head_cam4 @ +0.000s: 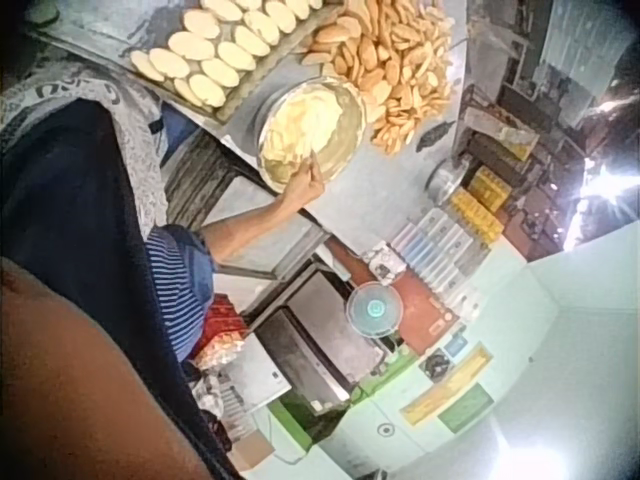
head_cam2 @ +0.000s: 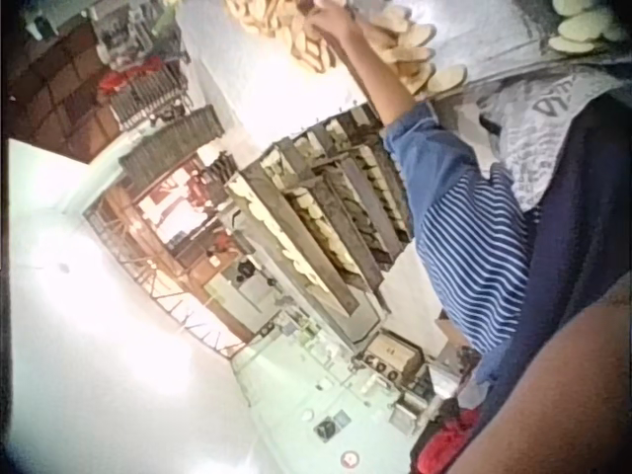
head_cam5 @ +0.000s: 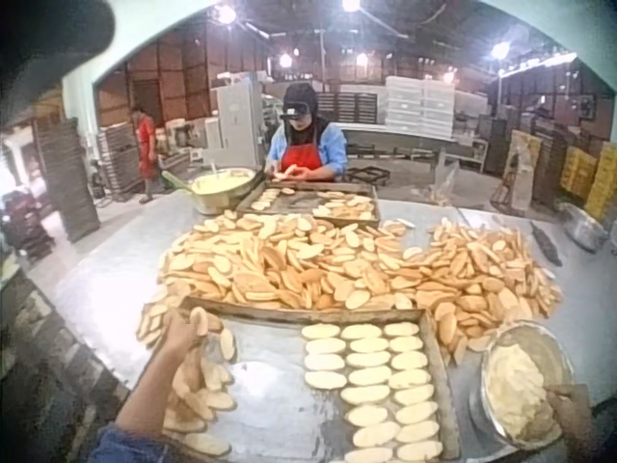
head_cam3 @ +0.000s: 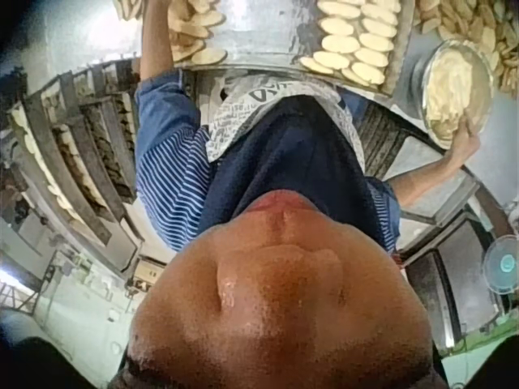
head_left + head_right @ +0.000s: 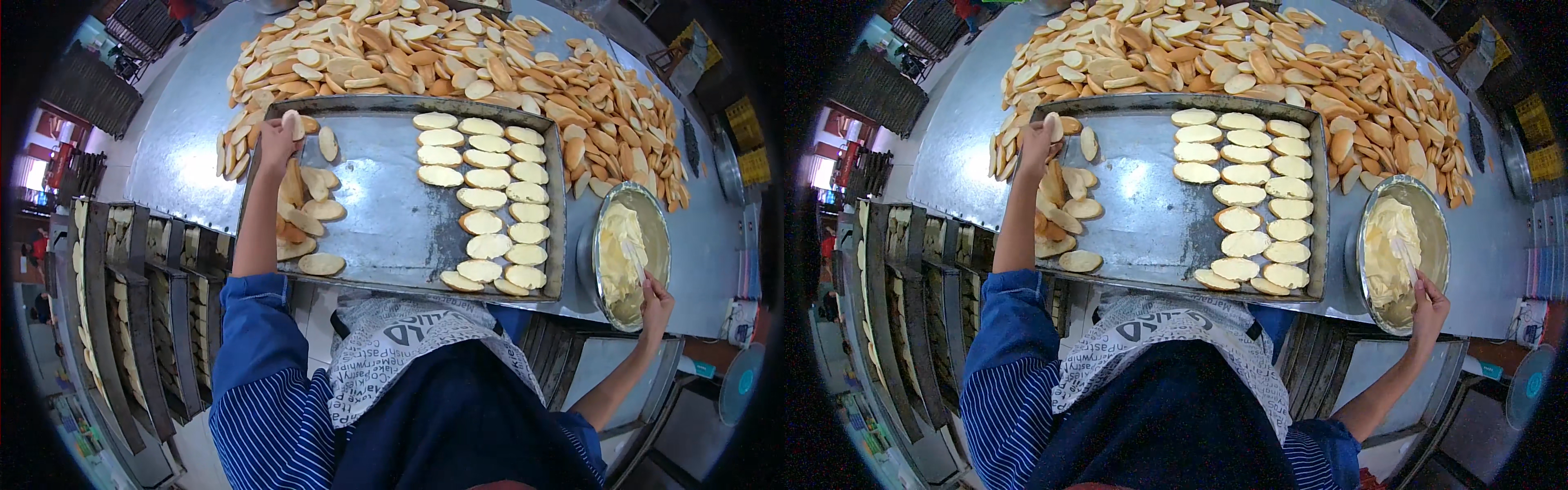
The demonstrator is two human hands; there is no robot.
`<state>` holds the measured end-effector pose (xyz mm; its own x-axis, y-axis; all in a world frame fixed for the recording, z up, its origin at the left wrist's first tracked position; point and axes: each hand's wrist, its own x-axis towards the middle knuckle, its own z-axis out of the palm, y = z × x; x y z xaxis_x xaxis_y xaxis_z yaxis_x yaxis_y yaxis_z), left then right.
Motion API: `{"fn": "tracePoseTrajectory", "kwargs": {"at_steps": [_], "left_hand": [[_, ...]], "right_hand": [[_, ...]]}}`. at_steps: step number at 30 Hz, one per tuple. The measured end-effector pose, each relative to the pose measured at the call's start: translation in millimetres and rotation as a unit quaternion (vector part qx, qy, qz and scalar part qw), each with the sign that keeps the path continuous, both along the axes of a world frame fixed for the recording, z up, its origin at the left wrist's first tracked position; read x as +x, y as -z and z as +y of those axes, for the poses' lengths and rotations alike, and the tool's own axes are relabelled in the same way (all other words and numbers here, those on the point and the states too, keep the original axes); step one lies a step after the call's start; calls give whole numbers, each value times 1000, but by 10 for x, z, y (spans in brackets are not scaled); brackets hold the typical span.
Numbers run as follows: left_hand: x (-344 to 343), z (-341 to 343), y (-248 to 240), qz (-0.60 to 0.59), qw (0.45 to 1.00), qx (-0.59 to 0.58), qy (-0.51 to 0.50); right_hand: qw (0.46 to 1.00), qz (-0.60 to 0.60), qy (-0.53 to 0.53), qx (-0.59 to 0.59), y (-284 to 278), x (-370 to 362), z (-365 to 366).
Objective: The person spreads a yellow cream onto small, oval-shaped cookies using a small spatula. They pick up each cookie from a pile, apply the cream to the top surface, and place it onto a metal baking tray. The process is repeated continuously throughout the clip.
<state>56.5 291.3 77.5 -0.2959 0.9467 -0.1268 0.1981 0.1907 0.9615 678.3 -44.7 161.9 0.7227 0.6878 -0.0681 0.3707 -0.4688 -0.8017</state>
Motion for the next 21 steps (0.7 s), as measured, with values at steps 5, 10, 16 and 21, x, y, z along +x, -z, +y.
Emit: {"fn": "tracePoseTrajectory", "kwargs": {"at_steps": [5, 10, 16, 21], "left_hand": [[-28, 43, 141, -194, 975, -69, 88], [486, -252, -78, -300, 944, -67, 122], [1002, -571, -315, -354, 913, -100, 176], [1370, -881, -374, -524, 802, -121, 260]], "right_hand": [[1000, -6, -5, 0, 68, 48, -28], [1000, 7, 8, 7, 43, -8, -45], [998, 4, 22, 54, -142, -395, 48], [992, 97, -41, 69, -308, -1172, 368]]}}
